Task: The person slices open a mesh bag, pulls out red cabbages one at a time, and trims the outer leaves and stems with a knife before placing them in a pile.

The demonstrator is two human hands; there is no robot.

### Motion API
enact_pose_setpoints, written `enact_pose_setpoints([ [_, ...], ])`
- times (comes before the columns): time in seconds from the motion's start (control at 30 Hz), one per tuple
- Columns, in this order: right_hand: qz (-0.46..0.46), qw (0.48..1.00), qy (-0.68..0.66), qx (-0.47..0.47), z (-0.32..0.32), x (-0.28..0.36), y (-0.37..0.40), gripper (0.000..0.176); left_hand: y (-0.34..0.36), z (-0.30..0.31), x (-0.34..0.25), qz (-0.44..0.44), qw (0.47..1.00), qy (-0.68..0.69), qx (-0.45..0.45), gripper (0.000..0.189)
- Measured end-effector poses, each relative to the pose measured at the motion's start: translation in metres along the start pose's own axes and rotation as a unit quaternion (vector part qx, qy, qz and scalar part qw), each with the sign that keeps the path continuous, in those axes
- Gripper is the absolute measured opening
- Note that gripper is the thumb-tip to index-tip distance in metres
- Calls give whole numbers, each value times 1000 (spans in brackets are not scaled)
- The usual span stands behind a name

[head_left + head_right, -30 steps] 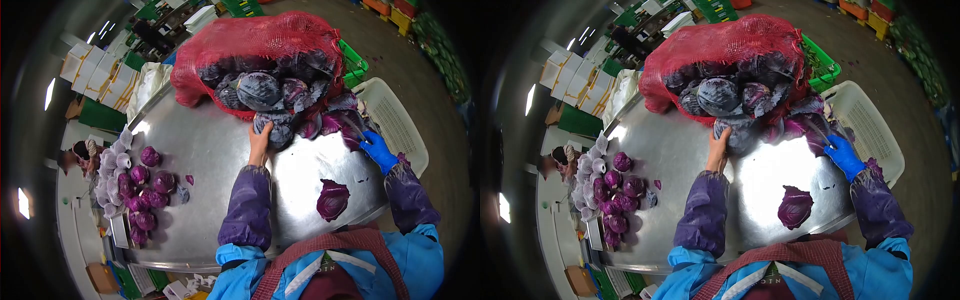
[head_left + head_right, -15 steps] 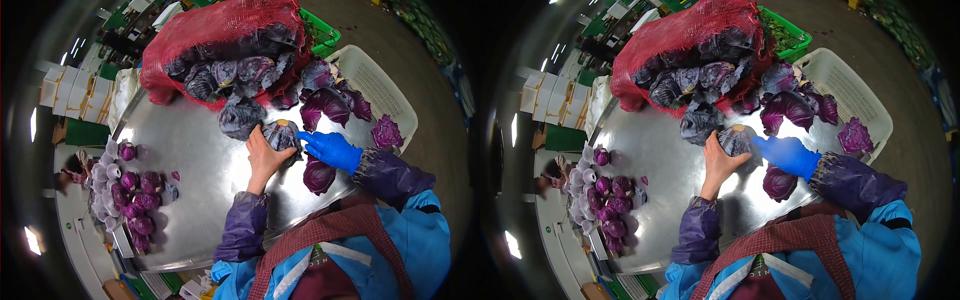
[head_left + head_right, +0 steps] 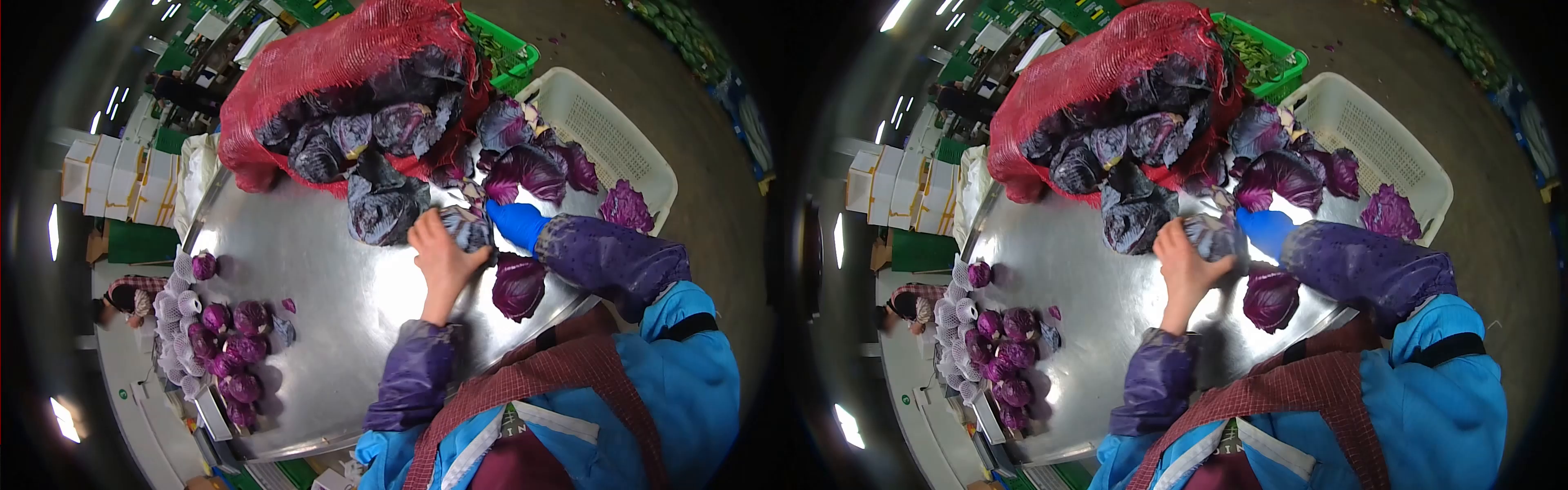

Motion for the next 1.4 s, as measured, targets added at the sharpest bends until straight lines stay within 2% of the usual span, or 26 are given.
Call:
enact_pose_setpoints([
  [0.03,22,999,-11,-25,3,-1,3,30,4,6,13,7,998,59,9,91],
  [0.1,-2,998,-63,30,12,1,16,27,18,16,35,47,991,118,40,92],
  [0.13,5,999,-49,-15,11,-1,26,26,29,16,48,57,989,134,38,96],
  [0.17,-17,999,-29,6,6,-7,39,25,42,15,59,62,989,133,34,96],
  [0.27,14,999,-15,-31,20,-7,83,24,72,1,86,136,940,302,84,102],
  [0.3,3,1000,-3,-28,26,-7,92,24,76,0,83,141,939,301,83,102],
  [0.33,-8,1000,9,-26,28,-10,100,24,77,-3,75,159,914,358,106,102],
  [0.37,15,997,6,-81,27,-23,104,25,77,-5,65,172,885,414,127,102],
  [0.4,3,998,9,-64,32,-31,101,25,75,-6,53,179,859,454,151,102],
  [0.47,-27,999,-18,-44,38,-42,94,27,73,-20,47,109,906,377,160,103],
  [0.5,-50,994,-70,-75,42,-44,91,31,67,-19,37,66,928,331,154,103],
  [0.53,-89,962,-210,-149,52,-47,86,32,59,-21,34,37,929,322,179,103],
  [0.57,-124,904,-345,-219,59,-47,82,34,52,-20,34,9,928,312,203,103],
  [0.63,-95,893,-389,-207,91,-15,78,35,41,-15,33,-28,937,259,235,110],
  [0.67,17,879,-412,-241,86,-1,76,32,37,-13,34,-14,934,261,246,109],
  [0.7,2,925,-356,-129,106,29,82,32,34,-12,33,-1,930,262,257,108],
  [0.77,72,949,-236,-198,86,29,82,35,32,-15,27,15,935,266,234,104],
  [0.8,68,949,-235,-201,80,27,83,35,32,-16,24,37,939,272,206,101],
  [0.87,89,964,-132,-213,73,27,87,43,31,-19,14,37,951,254,173,98],
  [0.97,73,967,-109,-220,77,37,93,55,31,-21,2,56,958,256,114,92],
  [1.0,38,982,-104,-152,74,39,93,55,31,-20,-1,50,967,229,97,91],
  [1.17,8,984,-102,-146,74,49,87,54,30,-22,-17,45,982,173,60,86],
  [1.27,18,985,-67,-158,75,42,72,53,28,-25,-21,35,990,137,26,85],
  [1.33,74,990,-28,-115,84,33,55,48,26,-23,-25,34,990,134,32,85],
  [1.37,104,982,36,-153,86,24,44,47,26,-22,-26,34,990,130,39,85],
  [1.4,95,987,6,-131,82,17,36,43,27,-21,-28,28,992,122,31,85],
])
Point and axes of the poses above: each hand's wrist, its own y-axis away from the middle knuckle, its own z-axis out of the back of the hand, x = y × z, the point moved 5 cm from there along -y, towards the middle knuckle, and after that the axes turned 10 degrees about z, right-handed, at the moved point
